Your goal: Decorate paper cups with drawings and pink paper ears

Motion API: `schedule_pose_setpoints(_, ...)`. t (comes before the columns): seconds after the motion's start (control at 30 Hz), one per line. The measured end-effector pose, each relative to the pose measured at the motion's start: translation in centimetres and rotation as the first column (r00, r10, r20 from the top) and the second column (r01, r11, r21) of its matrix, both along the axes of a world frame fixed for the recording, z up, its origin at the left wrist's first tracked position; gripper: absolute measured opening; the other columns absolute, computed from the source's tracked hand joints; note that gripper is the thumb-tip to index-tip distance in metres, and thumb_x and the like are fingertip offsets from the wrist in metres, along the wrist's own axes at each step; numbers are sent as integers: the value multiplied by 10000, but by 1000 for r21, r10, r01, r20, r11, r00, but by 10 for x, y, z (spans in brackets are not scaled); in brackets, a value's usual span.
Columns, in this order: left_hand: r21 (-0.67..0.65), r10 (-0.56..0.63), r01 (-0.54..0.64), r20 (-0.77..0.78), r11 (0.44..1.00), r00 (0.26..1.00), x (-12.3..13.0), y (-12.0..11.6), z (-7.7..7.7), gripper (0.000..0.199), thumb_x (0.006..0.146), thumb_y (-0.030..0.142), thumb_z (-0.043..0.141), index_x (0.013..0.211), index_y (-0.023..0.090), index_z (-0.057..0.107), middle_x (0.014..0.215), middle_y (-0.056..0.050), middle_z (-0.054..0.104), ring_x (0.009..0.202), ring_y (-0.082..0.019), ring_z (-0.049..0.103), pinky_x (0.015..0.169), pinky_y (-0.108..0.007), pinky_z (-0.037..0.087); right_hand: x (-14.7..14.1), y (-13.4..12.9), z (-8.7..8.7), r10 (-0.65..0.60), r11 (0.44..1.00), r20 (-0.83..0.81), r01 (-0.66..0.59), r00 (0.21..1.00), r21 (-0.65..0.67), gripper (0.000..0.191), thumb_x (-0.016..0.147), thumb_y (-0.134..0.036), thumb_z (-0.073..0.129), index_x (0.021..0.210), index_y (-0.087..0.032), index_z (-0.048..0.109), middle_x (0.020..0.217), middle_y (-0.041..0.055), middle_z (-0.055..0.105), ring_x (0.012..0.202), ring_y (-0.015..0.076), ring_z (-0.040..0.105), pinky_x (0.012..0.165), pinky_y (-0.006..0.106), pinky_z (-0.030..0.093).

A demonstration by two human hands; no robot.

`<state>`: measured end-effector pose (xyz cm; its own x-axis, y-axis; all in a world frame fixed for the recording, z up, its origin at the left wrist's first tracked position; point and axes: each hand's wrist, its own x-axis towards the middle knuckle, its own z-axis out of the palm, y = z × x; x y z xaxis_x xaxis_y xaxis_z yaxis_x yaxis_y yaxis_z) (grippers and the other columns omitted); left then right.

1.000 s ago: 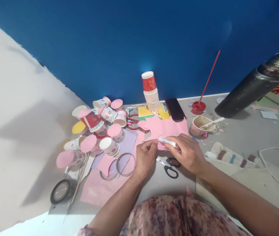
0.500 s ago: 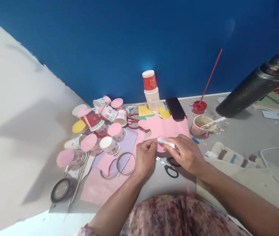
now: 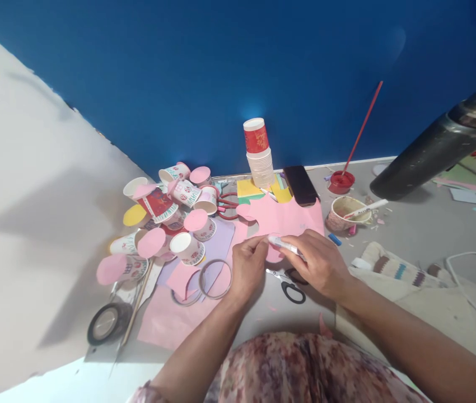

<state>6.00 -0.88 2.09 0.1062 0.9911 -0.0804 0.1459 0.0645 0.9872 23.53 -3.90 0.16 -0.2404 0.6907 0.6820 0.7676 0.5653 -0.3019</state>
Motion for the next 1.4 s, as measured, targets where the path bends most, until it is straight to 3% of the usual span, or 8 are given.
schedule_pose_setpoints(0.13,-3,36,-36,35,999,999,5,-4,2,310,893,347,633,696,177,801,657,2,673,664,-169,545,683,-281,462,2,2,1,-39,999,-25,39,999,1,155,1049,-237,666,1199,-207,694,880,57,808,746,214,696,751,358,533)
schedule_pose_setpoints(0.3,-46,92,-89,63,995,994,2,-1,1,233,816,314,680,873,186,866,803,-42,784,774,-204,653,776,-303,502,4,2,3,48,999,-9,-48,999,-9,217,1048,-204,652,1262,-212,688,846,53,769,768,218,664,737,361,523)
schedule_pose_setpoints(0.5,-79,105,-103,24,992,994,-4,8,-7,218,776,344,732,770,153,836,671,-26,731,611,-149,548,617,-267,425,2,-1,2,128,990,25,-126,991,-66,289,1058,-151,608,1335,-216,654,880,59,752,811,225,640,732,367,516)
schedule_pose_setpoints(0.77,-53,121,-120,22,991,992,2,0,-3,228,835,350,697,804,160,821,659,-9,696,653,-161,597,666,-270,462,1,-1,2,15,1000,45,-15,999,-2,202,1047,-170,642,1247,-184,662,841,59,741,784,232,641,734,386,511)
schedule_pose_setpoints(1.0,-126,140,-125,111,984,984,0,1,-2,294,841,366,701,980,146,837,797,-38,766,715,-163,643,702,-269,504,4,0,2,41,999,22,-41,999,-4,208,1045,-154,643,1249,-188,663,843,56,733,787,223,631,746,367,512)
schedule_pose_setpoints(1.17,-71,62,-60,26,996,998,-2,3,-1,254,837,347,697,733,149,817,650,1,674,643,-137,539,648,-255,435,2,-1,1,75,997,17,-75,997,-20,216,1041,-160,650,1255,-184,657,850,53,741,796,226,633,752,368,517)
schedule_pose_setpoints(1.4,-18,69,-69,-7,997,998,2,-1,1,293,860,378,688,716,156,812,623,4,648,630,-144,516,640,-267,421,3,0,2,-4,1000,5,4,1000,-20,165,1034,-183,670,1199,-180,687,831,56,756,749,228,648,738,368,511)
